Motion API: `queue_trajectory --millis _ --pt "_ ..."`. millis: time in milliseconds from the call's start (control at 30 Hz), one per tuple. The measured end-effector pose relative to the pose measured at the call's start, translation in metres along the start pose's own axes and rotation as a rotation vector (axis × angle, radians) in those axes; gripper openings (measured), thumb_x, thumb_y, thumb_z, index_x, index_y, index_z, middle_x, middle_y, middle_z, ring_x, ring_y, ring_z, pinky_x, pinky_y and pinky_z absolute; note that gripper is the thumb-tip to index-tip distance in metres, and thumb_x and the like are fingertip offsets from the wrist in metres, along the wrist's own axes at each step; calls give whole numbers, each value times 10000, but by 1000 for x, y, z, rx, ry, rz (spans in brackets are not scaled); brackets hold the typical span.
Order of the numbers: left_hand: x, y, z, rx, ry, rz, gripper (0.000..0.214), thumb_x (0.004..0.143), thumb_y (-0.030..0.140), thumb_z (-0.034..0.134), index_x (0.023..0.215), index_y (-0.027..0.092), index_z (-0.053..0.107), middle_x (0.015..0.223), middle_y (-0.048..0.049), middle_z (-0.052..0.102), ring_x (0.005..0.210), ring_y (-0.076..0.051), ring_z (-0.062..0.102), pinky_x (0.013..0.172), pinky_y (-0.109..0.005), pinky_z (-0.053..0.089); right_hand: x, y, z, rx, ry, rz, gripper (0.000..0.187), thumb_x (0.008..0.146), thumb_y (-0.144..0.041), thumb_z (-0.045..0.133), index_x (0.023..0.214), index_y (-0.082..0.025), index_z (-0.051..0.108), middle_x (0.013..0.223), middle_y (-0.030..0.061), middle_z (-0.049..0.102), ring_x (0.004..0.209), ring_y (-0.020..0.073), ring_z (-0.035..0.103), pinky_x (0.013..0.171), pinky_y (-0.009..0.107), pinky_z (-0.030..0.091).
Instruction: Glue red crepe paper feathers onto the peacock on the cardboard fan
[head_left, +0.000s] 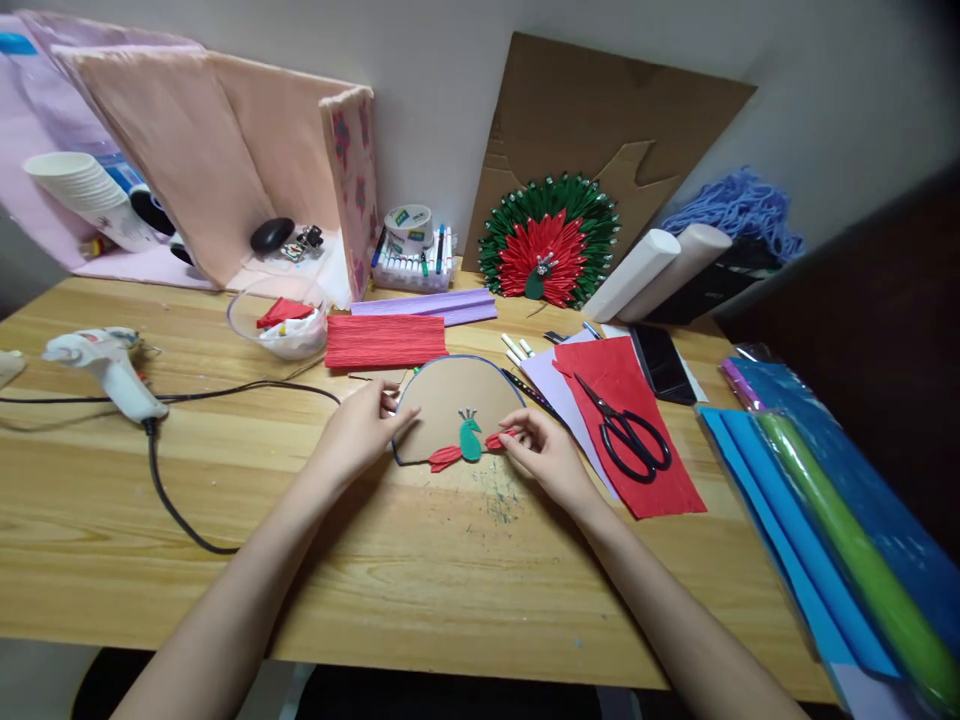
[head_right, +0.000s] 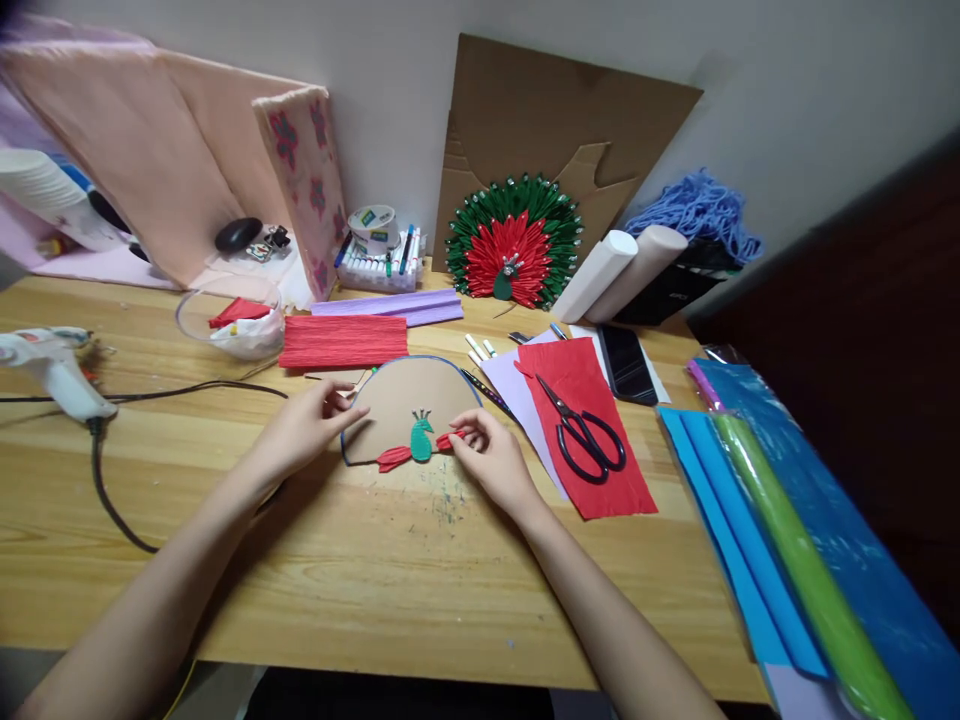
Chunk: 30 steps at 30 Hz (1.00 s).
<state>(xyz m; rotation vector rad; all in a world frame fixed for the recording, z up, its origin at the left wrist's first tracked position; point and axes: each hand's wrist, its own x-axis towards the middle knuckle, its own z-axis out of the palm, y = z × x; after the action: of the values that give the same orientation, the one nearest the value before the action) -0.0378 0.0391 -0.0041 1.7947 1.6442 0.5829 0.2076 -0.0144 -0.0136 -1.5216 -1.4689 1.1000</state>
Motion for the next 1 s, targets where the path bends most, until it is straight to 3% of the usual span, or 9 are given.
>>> queue_trajectory --millis 133,300,467,600,667,800,900,1000 --pt "2 0 3 -187 -40 -1 386 728 388 547 998 128 640 924 -97 673 829 -220 610 763 -338 458 6 6 -5 155 -46 61 256 709 -352 634 866 -177 534 746 9 569 691 137 554 628 256 425" --pt "9 -5 7 -459 -6 -17 429 723 333 515 1066 98 616 1004 -123 672 893 -239 620 815 -379 468 8 5 -17 271 -92 86 325 675 -424 670 856 -186 540 753 18 606 720 161 612 635 271 467" --pt "19 -3 4 -521 -22 59 366 682 307 536 963 116 671 1049 -122 668 1010 -261 595 925 -402 418 17 -12 -40 220 1 -64 324 673 -442 676 819 -177 561 816 47 628 788 184 621 740 313 482" --pt "27 4 -7 -471 34 55 344 666 294 535 925 128 689 1029 -109 679 1002 -264 601 924 -403 424 20 -29 -59 170 -13 -168 309 697 -415 668 852 -170 560 820 48 623 800 184 617 736 316 483" --pt "28 9 -12 -437 37 61 346 685 295 525 947 134 684 1046 -100 674 1005 -257 601 919 -403 428 20 -38 -67 172 -67 -197 296 720 -396 653 873 -169 538 822 48 626 786 182 628 719 319 484" --pt "25 16 -8 -373 -92 115 300 706 268 520 930 169 692 1021 -70 686 985 -245 611 907 -403 438 22 -56 -73 194 -209 -247 252 766 -352 618 900 -169 510 829 47 631 792 185 649 734 336 488" --pt "20 14 3 -328 -151 127 281 715 233 503 911 187 699 1010 -57 691 972 -239 618 906 -398 438 30 -69 -66 124 -308 -308 207 786 -314 596 908 -160 528 843 56 644 810 170 641 742 317 479" --pt "17 9 11 -296 -135 145 281 736 238 496 928 189 696 1028 -62 685 992 -236 609 931 -390 416 43 -76 -49 35 -482 -344 157 800 -266 568 907 -156 535 807 55 669 780 149 634 708 288 473"
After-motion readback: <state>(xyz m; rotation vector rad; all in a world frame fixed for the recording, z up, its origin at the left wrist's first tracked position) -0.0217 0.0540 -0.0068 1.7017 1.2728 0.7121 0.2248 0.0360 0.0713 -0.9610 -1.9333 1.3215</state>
